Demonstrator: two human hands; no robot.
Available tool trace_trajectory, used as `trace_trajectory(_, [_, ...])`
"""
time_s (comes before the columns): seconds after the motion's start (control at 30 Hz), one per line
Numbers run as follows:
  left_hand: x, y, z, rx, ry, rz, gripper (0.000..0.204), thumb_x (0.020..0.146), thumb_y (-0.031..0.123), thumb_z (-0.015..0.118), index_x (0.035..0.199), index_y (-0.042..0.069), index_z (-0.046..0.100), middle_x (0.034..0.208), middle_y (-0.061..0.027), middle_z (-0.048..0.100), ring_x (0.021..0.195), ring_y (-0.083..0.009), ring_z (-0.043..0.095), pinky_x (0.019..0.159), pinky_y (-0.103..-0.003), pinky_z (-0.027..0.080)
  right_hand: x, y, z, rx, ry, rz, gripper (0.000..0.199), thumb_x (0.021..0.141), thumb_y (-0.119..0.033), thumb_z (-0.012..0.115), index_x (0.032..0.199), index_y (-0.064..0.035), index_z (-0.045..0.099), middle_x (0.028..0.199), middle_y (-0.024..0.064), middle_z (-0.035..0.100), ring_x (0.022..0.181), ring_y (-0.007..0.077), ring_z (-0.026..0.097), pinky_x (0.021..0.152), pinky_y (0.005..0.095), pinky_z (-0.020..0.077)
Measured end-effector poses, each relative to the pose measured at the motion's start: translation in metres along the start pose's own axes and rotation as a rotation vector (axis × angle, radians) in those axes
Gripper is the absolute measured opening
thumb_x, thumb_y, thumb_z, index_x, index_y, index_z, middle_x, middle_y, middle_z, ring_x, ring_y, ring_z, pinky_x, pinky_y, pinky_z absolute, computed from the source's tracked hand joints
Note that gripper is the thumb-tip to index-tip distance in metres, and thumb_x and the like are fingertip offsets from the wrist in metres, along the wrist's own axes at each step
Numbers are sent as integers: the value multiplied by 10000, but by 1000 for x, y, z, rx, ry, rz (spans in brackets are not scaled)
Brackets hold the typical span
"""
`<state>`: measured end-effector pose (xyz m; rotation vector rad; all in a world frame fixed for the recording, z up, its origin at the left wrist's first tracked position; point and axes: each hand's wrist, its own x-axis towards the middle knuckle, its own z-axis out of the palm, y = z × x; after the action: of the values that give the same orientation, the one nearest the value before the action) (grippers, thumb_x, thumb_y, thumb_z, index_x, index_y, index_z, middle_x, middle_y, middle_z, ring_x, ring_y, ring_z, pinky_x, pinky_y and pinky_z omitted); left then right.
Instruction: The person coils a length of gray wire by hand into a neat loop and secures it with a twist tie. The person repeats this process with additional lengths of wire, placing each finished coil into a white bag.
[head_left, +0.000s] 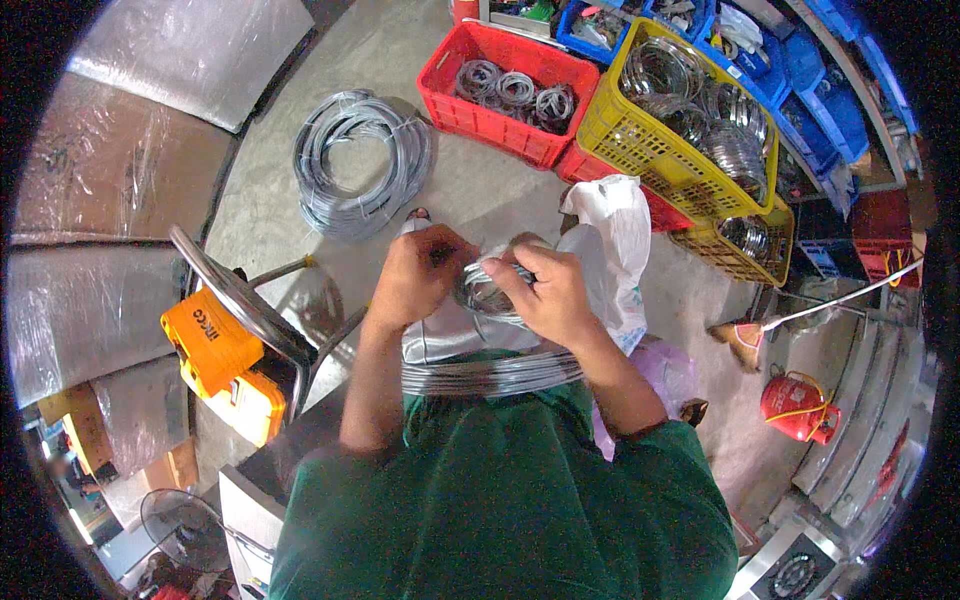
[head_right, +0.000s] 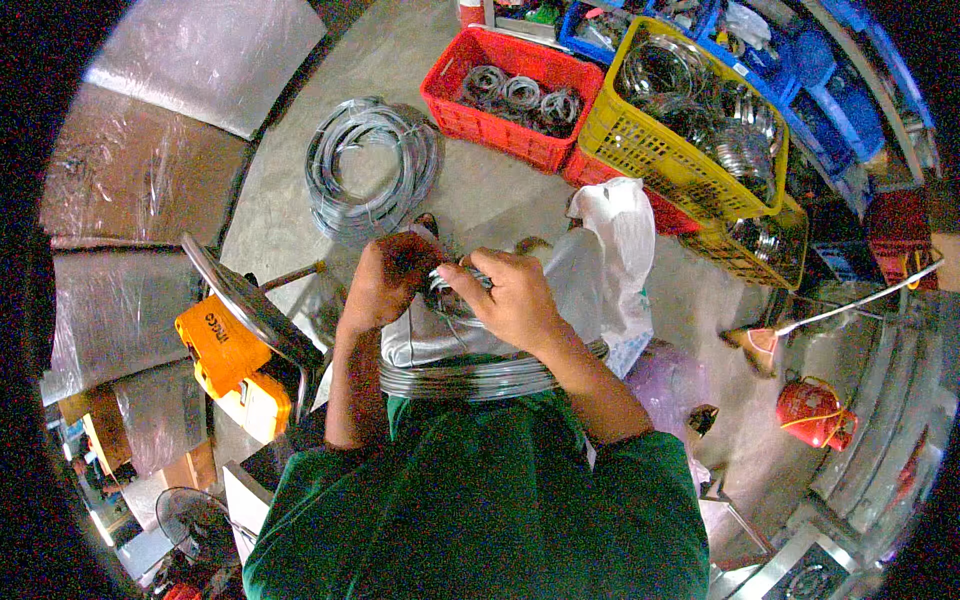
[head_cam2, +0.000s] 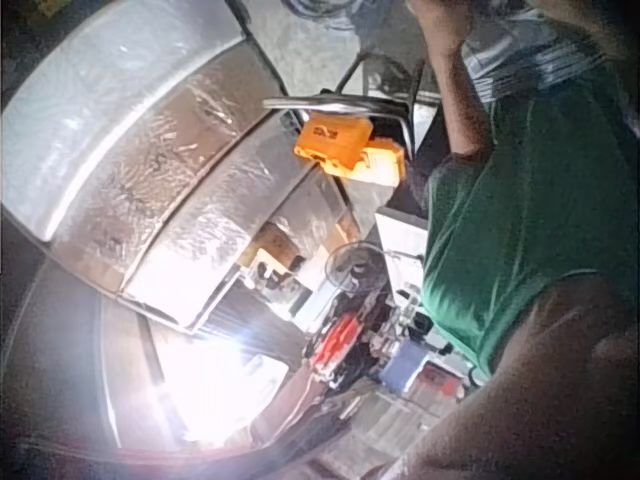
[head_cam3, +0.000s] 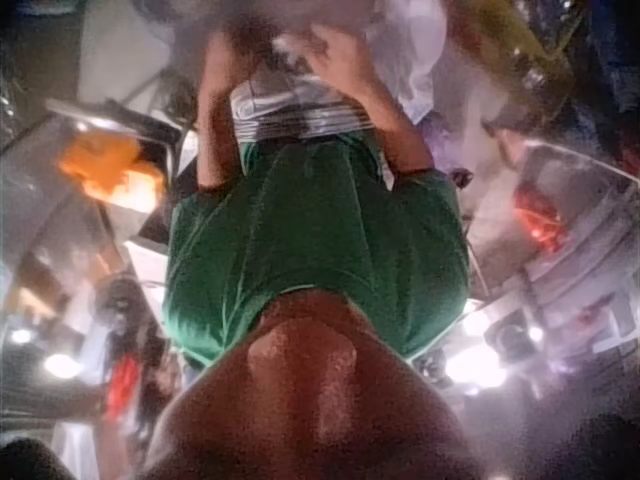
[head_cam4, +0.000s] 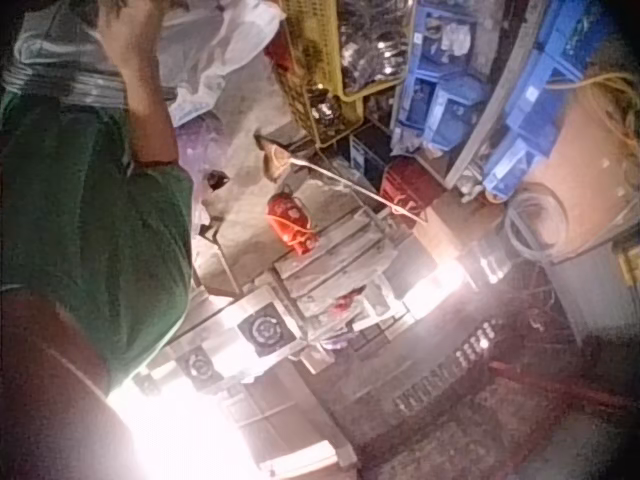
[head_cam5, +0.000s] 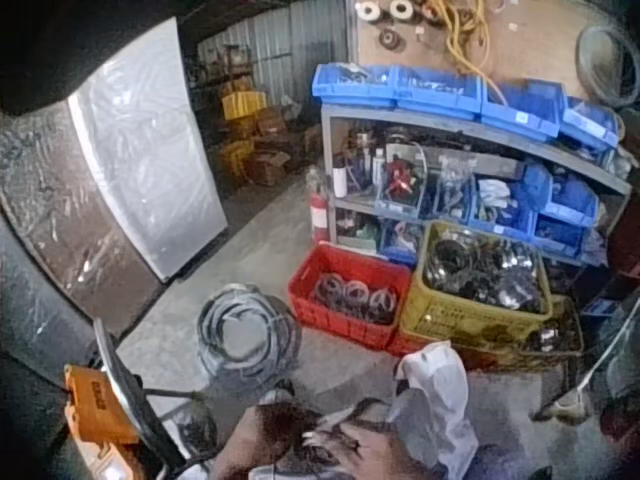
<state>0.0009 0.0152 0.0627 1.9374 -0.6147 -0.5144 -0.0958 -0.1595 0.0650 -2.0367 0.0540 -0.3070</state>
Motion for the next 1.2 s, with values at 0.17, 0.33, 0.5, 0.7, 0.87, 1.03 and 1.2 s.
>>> trace_trajectory(0.17, [1,-18,-3,-332,-248,-80,51,910,-10,594,905,-11,644,806,6,612,762,-78,539,688,-265,465,8,1,-4,-2,-94,44,264,868,-235,734,840,19,673,735,164,651,620,250,611,597,334,472])
trace_trajectory(0.33, [-2,-24,-5,-441,-376,-161,153,918,-48,558,1031,-18,657,919,-41,676,857,-118,605,790,-280,490,11,4,1,25,-156,135,309,873,-298,726,840,7,688,723,153,666,651,243,645,611,355,484])
trace_trajectory(0.5, [-2,-23,-11,-379,-517,-54,212,928,-30,552,1124,-41,633,1007,-86,682,933,-146,624,850,-302,498,6,13,7,107,-193,176,317,880,-306,723,836,6,695,711,142,679,639,184,653,589,329,484])
trace_trajectory(0.7, [-14,-11,-5,-399,-493,-137,316,915,5,557,1225,-55,552,995,-112,677,903,-189,642,824,-335,498,3,27,8,52,-143,209,387,892,-340,705,791,32,665,653,161,656,573,223,631,567,345,478])
trace_trajectory(0.87, [-24,-11,44,27,-57,-178,333,841,148,685,1100,-32,579,841,-220,656,745,-302,671,691,-392,511,4,38,19,-35,-46,188,476,903,-412,669,781,47,645,631,215,604,561,345,588,566,415,452])
trace_trajectory(1.03, [-26,-28,64,371,100,-76,288,832,171,687,1045,-6,606,710,-207,660,660,-401,666,592,-471,513,2,48,30,-28,-108,238,537,927,-457,616,774,58,631,678,248,603,640,387,608,610,445,452])
trace_trajectory(1.2, [-25,-50,58,732,-106,19,251,857,235,660,965,13,610,710,-219,664,632,-392,670,577,-487,537,-4,58,38,-30,-155,262,524,936,-432,612,774,66,628,688,256,606,652,382,616,619,447,452])
